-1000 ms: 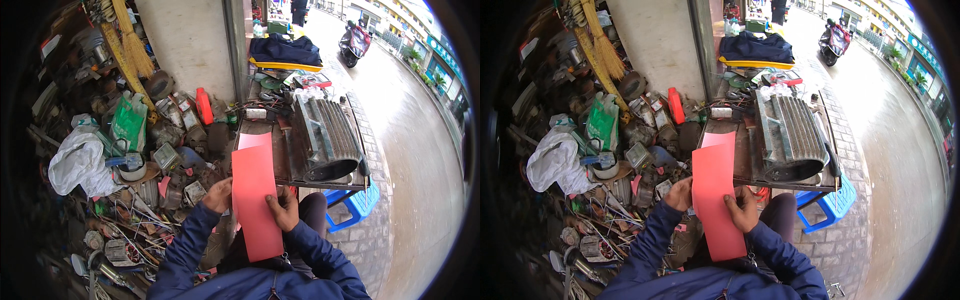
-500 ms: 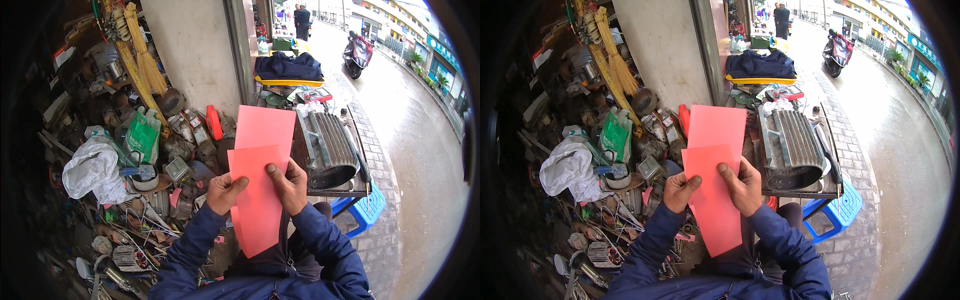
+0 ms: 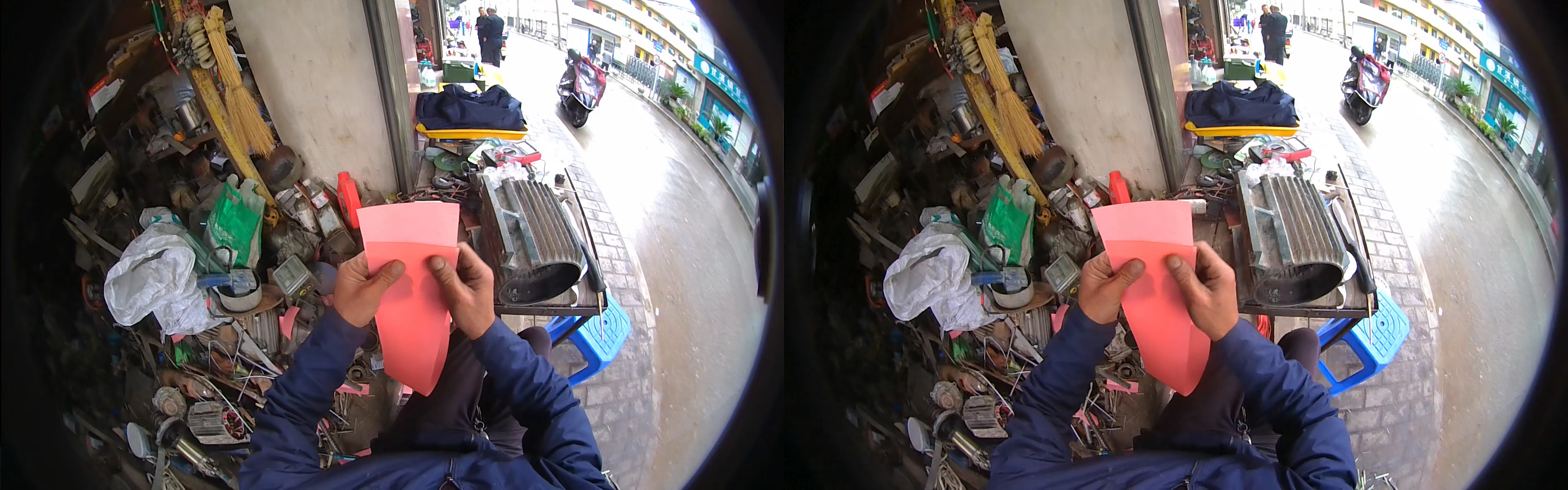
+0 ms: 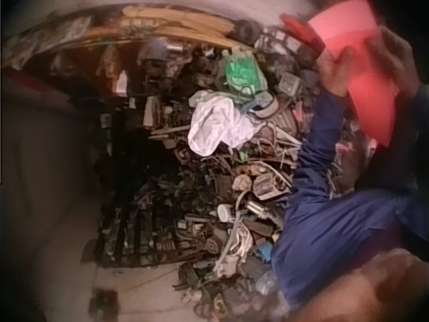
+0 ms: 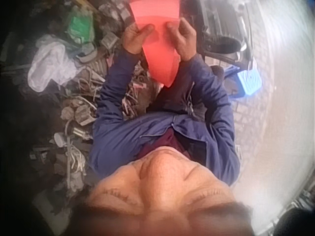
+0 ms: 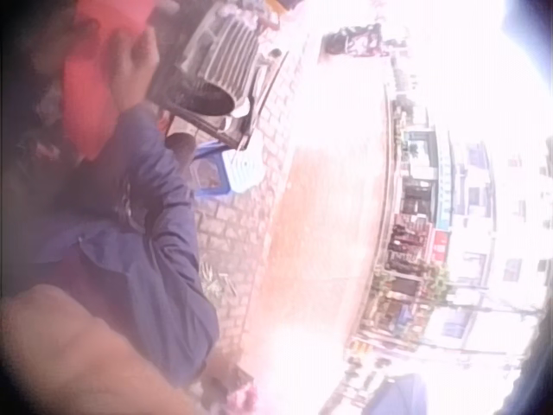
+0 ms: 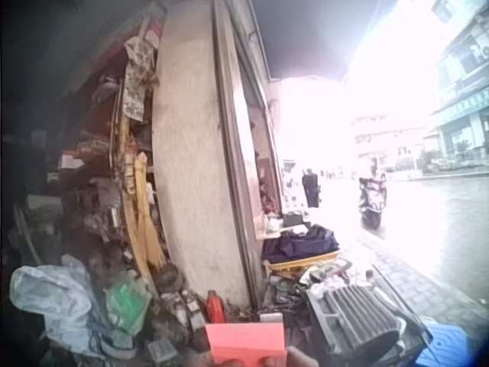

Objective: The person sits on a low stool and uses shears to cut a long pink sheet into smaller rectangular pieces. They fold the sheet, cut it, and place the cut pieces on the workbench. The person also briefly handles a small metal can and a glass jar before resuming cutting.

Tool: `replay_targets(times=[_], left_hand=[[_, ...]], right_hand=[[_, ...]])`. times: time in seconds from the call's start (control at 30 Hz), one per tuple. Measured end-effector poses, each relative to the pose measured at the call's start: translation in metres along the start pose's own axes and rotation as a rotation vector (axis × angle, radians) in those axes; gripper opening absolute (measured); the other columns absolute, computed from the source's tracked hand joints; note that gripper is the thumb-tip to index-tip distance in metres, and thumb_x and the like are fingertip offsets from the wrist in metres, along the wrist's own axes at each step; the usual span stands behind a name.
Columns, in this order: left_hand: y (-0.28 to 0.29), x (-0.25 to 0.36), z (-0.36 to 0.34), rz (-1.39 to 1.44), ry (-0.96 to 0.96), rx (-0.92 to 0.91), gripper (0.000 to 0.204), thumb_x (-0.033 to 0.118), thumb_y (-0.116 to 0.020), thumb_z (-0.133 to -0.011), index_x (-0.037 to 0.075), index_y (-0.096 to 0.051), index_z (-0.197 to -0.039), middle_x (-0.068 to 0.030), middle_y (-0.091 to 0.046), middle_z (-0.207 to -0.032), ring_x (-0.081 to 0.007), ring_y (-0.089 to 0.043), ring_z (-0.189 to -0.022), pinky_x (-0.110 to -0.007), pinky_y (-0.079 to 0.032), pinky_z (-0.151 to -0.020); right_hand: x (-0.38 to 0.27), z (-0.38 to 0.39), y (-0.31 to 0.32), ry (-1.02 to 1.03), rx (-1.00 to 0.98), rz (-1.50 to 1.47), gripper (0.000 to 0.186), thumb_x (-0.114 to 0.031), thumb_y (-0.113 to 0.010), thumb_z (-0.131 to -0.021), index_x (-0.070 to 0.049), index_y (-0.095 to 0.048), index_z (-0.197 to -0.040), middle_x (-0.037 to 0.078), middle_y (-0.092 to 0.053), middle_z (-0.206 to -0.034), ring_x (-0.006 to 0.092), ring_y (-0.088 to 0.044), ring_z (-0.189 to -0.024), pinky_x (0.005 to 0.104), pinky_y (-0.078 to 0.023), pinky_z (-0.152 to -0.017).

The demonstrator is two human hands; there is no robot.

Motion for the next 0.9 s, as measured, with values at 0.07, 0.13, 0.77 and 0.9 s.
replay_targets(times=[0.07, 0.13, 0.77, 0.9], left_hand=[[-0.003, -0.004, 0.005, 0.004, -0.008, -0.009, 0.022, 0.012, -0.074, -0.097, 0.001, -0.074, -0.116, -0.0062, -0.076, -0.109, -0.01, -0.069, -0.094, -0.027, -0.056, -0.084], [-0.004, -0.003, 0.008, -0.037, 0.01, -0.018, 0.025, 0.016, -0.074, -0.098, 0.001, -0.073, -0.117, -0.0048, -0.076, -0.107, -0.0085, -0.067, -0.093, -0.026, -0.055, -0.082], [-0.025, 0.016, 0.011, -0.239, -0.085, 0.042, 0.03, 0.025, -0.074, -0.099, -0.001, -0.074, -0.115, 0.0, -0.075, -0.095, -0.0043, -0.063, -0.085, -0.024, -0.053, -0.076], [-0.023, 0.018, 0.011, -0.249, -0.094, 0.1, 0.027, 0.027, -0.077, -0.096, 0.0, -0.077, -0.102, -0.0011, -0.075, -0.085, -0.0043, -0.063, -0.075, -0.023, -0.051, -0.068]], right_hand=[[-0.002, -0.003, 0.004, 0.02, 0.039, 0.004, 0.02, -0.018, -0.067, -0.103, 0.001, -0.067, -0.108, 0.002, -0.071, -0.098, 0.0049, -0.062, -0.087, 0.0231, -0.052, -0.075], [-0.003, -0.003, 0.004, 0.024, 0.043, 0.018, 0.021, -0.018, -0.068, -0.103, 0.002, -0.068, -0.11, 0.003, -0.072, -0.098, 0.0054, -0.063, -0.086, 0.0234, -0.052, -0.075], [-0.018, 0.006, 0.014, 0.057, 0.11, 0.02, 0.017, -0.017, -0.072, -0.1, 0.0, -0.067, -0.102, 0.0, -0.069, -0.089, 0.0025, -0.058, -0.079, 0.0204, -0.049, -0.069], [-0.014, 0.004, 0.014, 0.037, 0.114, 0.017, 0.017, -0.017, -0.071, -0.1, 0.0, -0.068, -0.101, -0.001, -0.069, -0.088, 0.0022, -0.057, -0.078, 0.0202, -0.049, -0.068]])
Point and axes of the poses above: each hand's wrist, its own z-axis away from the middle knuckle, its own y-axis out of the back of the hand, x = y × z, the point moved 5 cm from there along -z, towards the middle knuckle
